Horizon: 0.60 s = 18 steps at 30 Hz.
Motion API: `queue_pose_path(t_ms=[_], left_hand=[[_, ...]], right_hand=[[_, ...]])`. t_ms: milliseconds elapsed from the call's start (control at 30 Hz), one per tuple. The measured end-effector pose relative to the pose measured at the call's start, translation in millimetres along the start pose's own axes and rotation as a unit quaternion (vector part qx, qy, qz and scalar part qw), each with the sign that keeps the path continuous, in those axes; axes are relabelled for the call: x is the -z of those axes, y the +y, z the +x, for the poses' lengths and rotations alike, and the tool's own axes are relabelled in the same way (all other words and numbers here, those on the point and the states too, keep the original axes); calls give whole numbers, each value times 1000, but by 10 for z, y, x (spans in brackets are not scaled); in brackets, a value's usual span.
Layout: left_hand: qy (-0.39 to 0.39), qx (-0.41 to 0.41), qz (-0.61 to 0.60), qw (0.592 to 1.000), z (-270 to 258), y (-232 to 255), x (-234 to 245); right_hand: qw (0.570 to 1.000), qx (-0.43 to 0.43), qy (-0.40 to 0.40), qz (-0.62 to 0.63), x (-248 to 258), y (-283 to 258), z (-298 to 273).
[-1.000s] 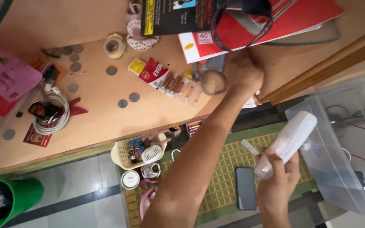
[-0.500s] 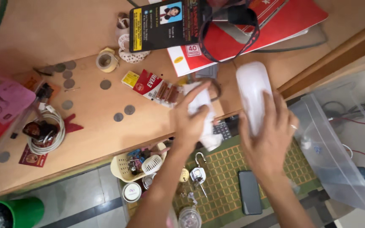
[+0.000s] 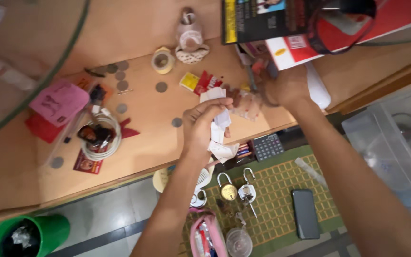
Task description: The person organizes various small items on a cluttered table, including a book, keys, coins, and toiletries. They place items into a pink bag and a plastic container, wipe the table surface with a cloth, and arrange coins and other objects into a more orderly state.
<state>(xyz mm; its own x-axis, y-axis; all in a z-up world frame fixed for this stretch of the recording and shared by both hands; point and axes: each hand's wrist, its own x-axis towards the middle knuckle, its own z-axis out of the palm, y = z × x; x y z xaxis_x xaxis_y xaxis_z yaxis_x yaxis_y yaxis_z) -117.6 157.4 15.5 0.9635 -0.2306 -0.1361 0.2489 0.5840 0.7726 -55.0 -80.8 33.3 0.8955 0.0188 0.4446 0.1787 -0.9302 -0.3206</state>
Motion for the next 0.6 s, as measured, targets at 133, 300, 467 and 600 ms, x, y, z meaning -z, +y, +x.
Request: queue_pose_path(t_ms=[133, 300, 467, 600], left_hand=[[51, -87, -10, 995, -249, 82, 101], [197, -138, -138, 961, -427, 74, 1], [47, -214, 145, 965, -1057, 45, -384], [-68, -334, 328, 881, -1419, 11, -140]], right_hand=[[982, -20, 67, 173, 120, -350, -16], [695, -355, 73, 621, 236, -1394, -1046], [507, -404, 69, 758, 51, -1655, -1483], [665, -317, 12, 676, 142, -1684, -2042]])
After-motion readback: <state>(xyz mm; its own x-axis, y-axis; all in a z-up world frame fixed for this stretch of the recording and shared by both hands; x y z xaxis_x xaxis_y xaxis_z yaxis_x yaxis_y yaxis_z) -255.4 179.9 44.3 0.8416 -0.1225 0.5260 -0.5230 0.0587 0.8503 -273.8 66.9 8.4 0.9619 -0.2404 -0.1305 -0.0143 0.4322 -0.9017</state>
